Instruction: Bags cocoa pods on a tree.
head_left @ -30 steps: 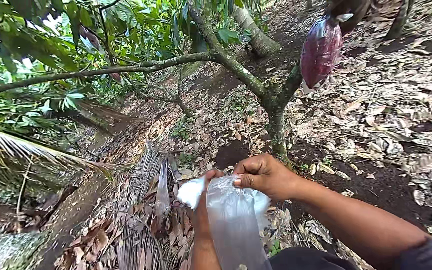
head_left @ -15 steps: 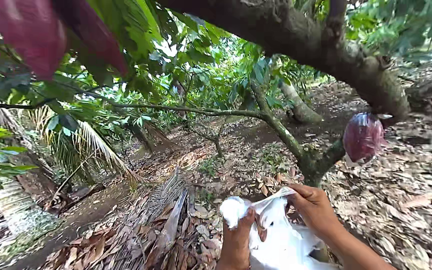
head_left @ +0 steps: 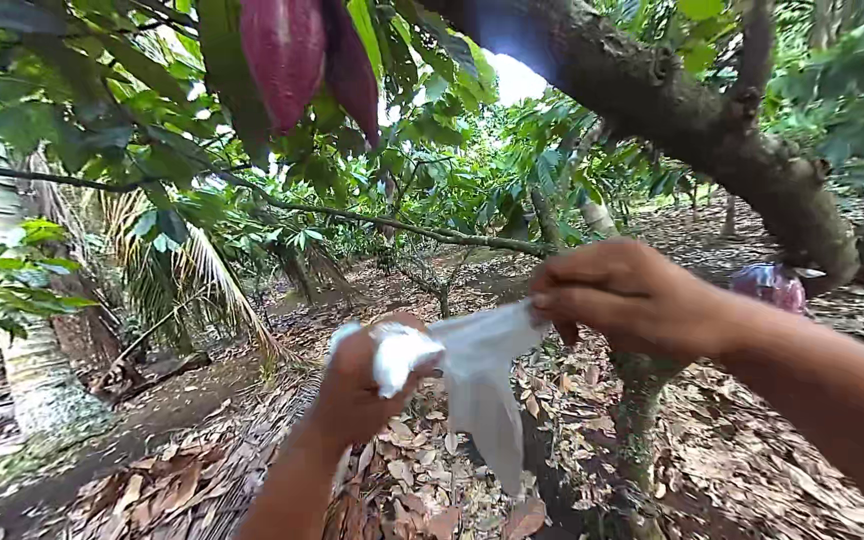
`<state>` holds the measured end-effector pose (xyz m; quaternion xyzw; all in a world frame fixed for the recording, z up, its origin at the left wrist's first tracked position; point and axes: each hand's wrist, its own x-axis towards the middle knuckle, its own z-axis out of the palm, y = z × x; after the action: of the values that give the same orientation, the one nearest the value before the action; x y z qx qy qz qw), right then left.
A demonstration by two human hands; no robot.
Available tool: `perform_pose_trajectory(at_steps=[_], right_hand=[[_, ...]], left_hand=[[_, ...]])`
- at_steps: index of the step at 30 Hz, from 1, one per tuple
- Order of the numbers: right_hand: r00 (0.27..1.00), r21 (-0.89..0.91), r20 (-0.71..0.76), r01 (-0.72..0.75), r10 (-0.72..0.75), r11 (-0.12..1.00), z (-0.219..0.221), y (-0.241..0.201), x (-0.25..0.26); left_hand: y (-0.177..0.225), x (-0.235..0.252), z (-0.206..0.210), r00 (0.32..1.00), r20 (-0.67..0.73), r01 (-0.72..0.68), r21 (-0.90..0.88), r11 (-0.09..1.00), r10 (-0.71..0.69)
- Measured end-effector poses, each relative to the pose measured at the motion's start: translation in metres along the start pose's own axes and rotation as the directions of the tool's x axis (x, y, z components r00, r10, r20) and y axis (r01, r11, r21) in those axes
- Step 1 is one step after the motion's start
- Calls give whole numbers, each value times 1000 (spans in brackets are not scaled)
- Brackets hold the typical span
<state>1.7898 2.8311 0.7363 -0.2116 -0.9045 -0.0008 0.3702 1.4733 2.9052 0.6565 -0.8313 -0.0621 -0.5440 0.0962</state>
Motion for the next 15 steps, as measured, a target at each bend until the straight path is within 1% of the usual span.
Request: perform_pose_trajectory(at_steps=[2, 4, 6, 8, 10, 13, 15], right_hand=[[998, -204, 3, 63, -64, 977, -7, -25, 37], [993, -357, 12, 111, -114, 927, -13, -45, 74], [988, -450, 13, 144, -155, 881, -17, -61, 107], [985, -499, 4, 153, -174, 853, -19, -75, 136], [986, -521, -22, 128, -163, 844, -20, -85, 158], [995, -565, -47, 44, -85, 824, -23, -94, 180], [997, -603, -77, -29, -22, 797, -25, -101, 189]], left_hand=[[-3, 22, -42, 999, -11, -48, 169, 984, 51], [-4, 44, -79, 995, -23, -81, 319, 944, 93], [-9, 67, -110, 989, -32, -119, 433, 893, 147], [-14, 89, -135, 983, -35, -134, 522, 842, 178], [-19, 107, -153, 981, -32, -139, 562, 815, 189], [-33, 129, -167, 980, 16, -176, 536, 826, 199], [-34, 139, -170, 982, 48, -180, 537, 824, 183]])
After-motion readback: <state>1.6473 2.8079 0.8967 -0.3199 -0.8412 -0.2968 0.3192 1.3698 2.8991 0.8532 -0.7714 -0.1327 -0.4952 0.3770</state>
